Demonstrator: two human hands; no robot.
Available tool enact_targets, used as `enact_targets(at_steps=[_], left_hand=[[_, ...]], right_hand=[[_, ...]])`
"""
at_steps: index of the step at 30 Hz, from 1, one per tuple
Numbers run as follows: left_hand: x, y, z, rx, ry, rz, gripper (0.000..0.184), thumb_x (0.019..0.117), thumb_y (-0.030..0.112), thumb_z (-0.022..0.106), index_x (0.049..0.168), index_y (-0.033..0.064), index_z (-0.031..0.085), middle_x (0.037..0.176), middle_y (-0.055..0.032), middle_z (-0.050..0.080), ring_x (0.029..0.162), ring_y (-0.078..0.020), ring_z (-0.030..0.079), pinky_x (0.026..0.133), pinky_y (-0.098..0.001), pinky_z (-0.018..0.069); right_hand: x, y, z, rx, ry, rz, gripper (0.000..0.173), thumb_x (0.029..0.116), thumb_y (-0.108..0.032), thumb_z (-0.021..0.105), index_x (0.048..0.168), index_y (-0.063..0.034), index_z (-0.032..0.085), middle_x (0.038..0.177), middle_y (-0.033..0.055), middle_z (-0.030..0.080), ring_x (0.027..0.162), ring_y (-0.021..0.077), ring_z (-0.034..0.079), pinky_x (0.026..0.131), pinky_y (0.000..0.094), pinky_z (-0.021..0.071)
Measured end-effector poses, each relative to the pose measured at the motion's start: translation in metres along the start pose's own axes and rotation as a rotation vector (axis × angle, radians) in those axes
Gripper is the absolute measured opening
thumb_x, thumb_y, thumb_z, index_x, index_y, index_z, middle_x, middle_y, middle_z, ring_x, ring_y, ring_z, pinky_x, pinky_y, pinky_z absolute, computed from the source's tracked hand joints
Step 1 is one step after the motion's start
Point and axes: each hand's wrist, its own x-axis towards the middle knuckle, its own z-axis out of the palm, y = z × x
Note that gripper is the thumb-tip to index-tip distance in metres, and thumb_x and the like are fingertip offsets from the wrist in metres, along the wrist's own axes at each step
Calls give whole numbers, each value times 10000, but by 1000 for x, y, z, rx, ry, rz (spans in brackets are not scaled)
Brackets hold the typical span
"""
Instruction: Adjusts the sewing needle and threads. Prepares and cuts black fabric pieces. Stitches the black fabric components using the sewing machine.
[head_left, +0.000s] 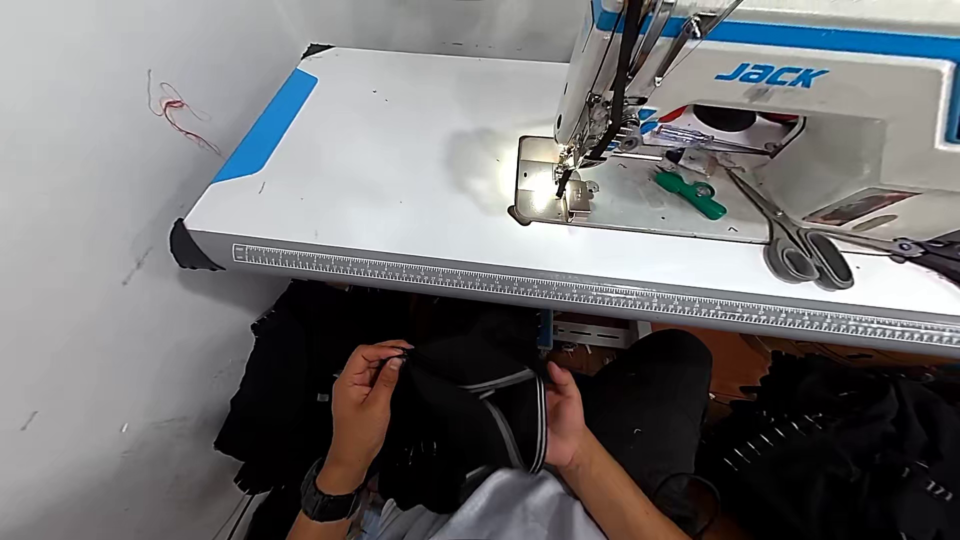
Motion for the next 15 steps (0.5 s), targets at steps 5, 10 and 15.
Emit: enact_targets(at_steps=[5, 10, 15], left_hand=[[-7, 11, 2, 338, 21, 237, 90, 1015, 162, 625, 1087, 152, 678, 1142, 26, 733, 1028, -82, 704, 868, -220, 595], [-20, 14, 20, 397, -53, 279, 96, 1022, 145, 614, 1077, 123, 689, 1134, -6, 729, 1010, -105, 709, 845, -249, 614], [-22, 48, 11, 357, -217, 415, 102, 1056, 211, 568, 1099, 199, 660, 1134, 42, 722, 1069, -104, 692, 909, -273, 595]], right_hand=[[13, 22, 2, -137, -168, -137, 228, 929, -131, 626, 1133, -172, 718, 1255, 82, 687, 1193, 217, 636, 985, 413, 517], [26, 25, 18, -730, 173, -316, 291, 838, 49, 733, 1010, -146, 601, 956, -7, 693, 869, 74, 677, 809, 296, 580], [46, 3, 17, -1837, 644, -555, 256, 779, 0, 738, 982, -64, 595, 770, 46, 613, 609, 152, 588, 531, 331, 516]])
